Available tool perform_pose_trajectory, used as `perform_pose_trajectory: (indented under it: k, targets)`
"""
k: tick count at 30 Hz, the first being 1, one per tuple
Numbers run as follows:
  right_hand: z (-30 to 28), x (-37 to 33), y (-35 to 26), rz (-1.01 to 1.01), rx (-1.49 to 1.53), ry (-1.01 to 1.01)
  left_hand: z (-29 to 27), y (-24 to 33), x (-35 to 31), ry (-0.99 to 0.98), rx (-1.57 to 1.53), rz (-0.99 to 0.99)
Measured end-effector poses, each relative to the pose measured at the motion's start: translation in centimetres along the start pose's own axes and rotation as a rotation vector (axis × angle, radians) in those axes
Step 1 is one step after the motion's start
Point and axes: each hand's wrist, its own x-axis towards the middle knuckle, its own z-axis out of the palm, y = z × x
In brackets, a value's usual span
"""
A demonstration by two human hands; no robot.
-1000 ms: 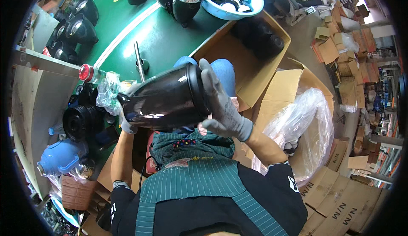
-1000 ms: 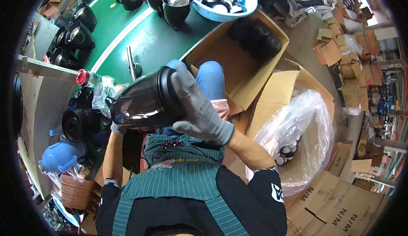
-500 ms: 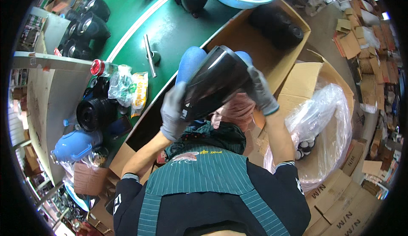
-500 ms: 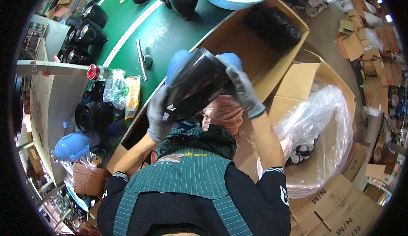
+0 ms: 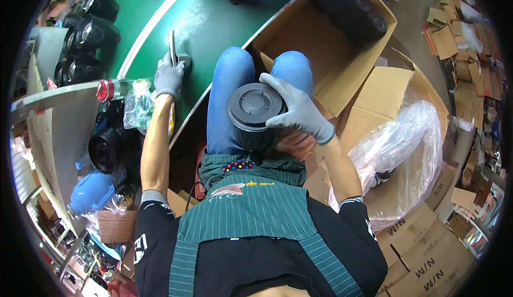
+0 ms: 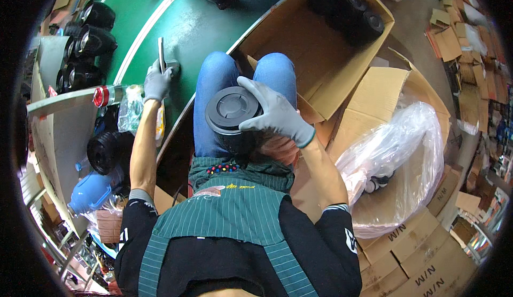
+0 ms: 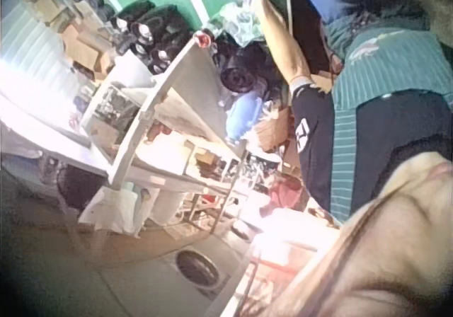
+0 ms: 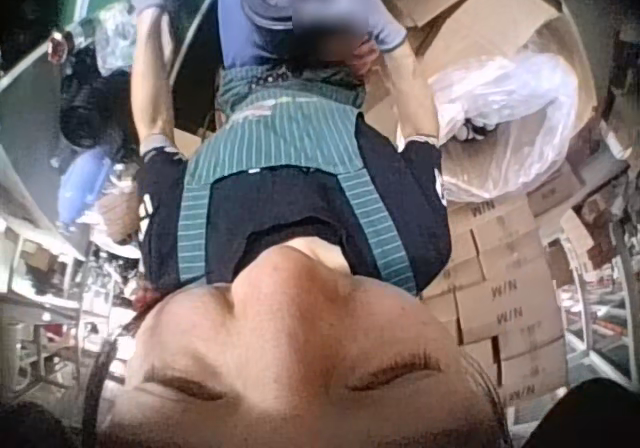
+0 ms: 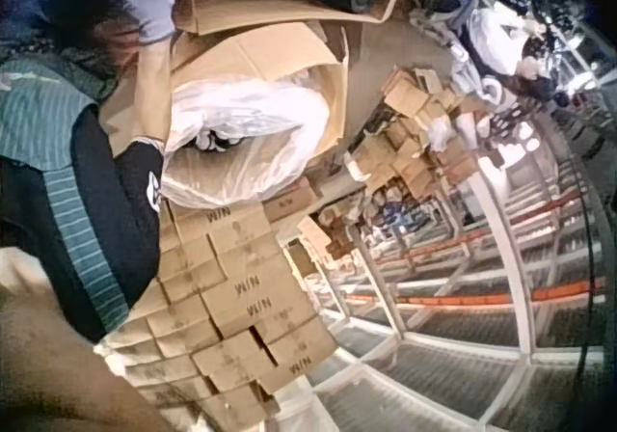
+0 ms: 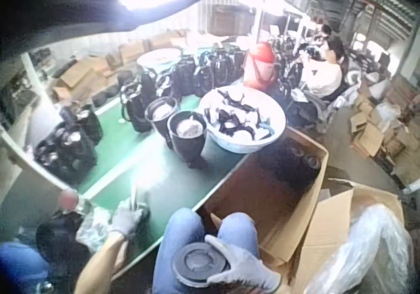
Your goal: The person sits on the floor and repeatedly picks up black cylindrical containers, inserts a metal rod into each, and secures a lid. The person places finished units into a cardboard box and continues the cycle with new containers from a nearby pile.
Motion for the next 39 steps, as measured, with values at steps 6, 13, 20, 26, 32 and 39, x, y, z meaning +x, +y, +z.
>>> perform_pose_trajectory:
  k: [6,13,20,26,32,39]
  targets:
    - [0.9,-0.6,-1.1,0.103,0.65,0.347,-10.4,10.7,-6.5,-0.485,-0.863,0.46]
    - [0.5,2.8,-1.4,0.031,1.351,0.378,-14.0,17.6,-10.2,-0.688,-0.384,0.78]
    - [4.1,8.5,3.6,0.092,1.573,-0.09,-15.5,18.9,-19.7,-0.185,-0.231,0.903]
    - [6.8,11.3,4.3,-0.078,0.786,-0.267,-13.5,20.7,-23.7,-0.08,-0.275,0.813]
    - [5.7,6.0,2.2,0.225,1.239,-0.101,-13.7,16.5,-23.3,-0.21,-0.419,0.708]
    - [5.6,0.8,0.7,0.035,1.529,0.035,-12.1,12.9,-21.3,-0.258,-0.68,0.493]
